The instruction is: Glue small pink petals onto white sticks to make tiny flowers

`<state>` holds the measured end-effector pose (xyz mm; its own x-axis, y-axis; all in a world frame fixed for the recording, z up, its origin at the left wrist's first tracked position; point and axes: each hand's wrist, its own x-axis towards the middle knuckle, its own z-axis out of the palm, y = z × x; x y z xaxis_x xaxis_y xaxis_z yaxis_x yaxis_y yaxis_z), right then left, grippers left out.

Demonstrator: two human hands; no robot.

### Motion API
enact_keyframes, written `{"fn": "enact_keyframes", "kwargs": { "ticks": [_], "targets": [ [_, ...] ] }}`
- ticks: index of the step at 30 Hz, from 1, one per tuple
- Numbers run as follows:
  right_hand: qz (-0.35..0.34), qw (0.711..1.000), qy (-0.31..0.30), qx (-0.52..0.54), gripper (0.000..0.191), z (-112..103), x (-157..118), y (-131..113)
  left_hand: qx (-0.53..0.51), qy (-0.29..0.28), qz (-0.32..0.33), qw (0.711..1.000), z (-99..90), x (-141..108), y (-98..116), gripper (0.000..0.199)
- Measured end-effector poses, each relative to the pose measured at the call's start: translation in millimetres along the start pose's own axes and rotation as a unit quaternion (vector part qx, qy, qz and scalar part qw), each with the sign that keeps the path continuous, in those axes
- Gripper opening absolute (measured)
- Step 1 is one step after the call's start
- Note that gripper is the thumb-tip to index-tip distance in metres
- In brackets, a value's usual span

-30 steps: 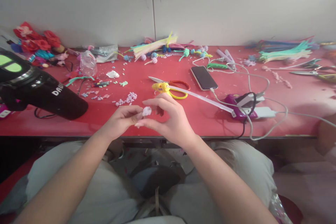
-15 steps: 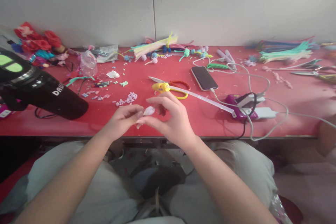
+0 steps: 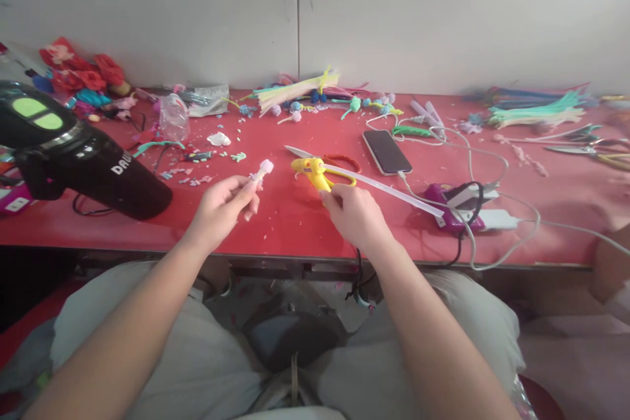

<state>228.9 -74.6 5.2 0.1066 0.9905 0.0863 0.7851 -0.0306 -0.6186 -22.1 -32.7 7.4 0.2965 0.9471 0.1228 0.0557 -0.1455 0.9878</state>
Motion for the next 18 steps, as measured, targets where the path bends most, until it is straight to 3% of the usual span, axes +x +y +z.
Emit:
{"fn": "enact_keyframes", "kwargs": {
  "ticks": [6, 10, 13, 16, 18],
  "targets": [
    [-0.050, 0.997, -0.038, 0.035, 0.029, -13.0, 1.1, 10.1, 0.008, 0.019, -0.003, 1.000, -7.3, 2.9, -1.2, 0.028],
    [0.011, 0.998, -0.050, 0.033, 0.031, -18.5, 6.2, 18.7, 0.015, 0.023, -0.005, 1.000, -12.1, 4.9, -4.2, 0.023],
    [0.039, 0.999, -0.012, 0.020, 0.042, -14.2, 11.1, 22.2, 0.025, 0.017, -0.004, 1.000, -12.6, 4.6, -5.5, 0.023],
    [-0.013, 0.997, 0.065, 0.047, 0.044, -1.8, 17.1, 21.7, 0.037, 0.017, -0.001, 0.999, -12.0, 3.2, -4.0, 0.021],
    [-0.065, 0.993, 0.079, 0.062, 0.046, 9.5, 22.2, 19.8, 0.047, 0.024, -0.001, 0.999, -11.5, 1.9, -1.5, 0.019]
  ]
}}
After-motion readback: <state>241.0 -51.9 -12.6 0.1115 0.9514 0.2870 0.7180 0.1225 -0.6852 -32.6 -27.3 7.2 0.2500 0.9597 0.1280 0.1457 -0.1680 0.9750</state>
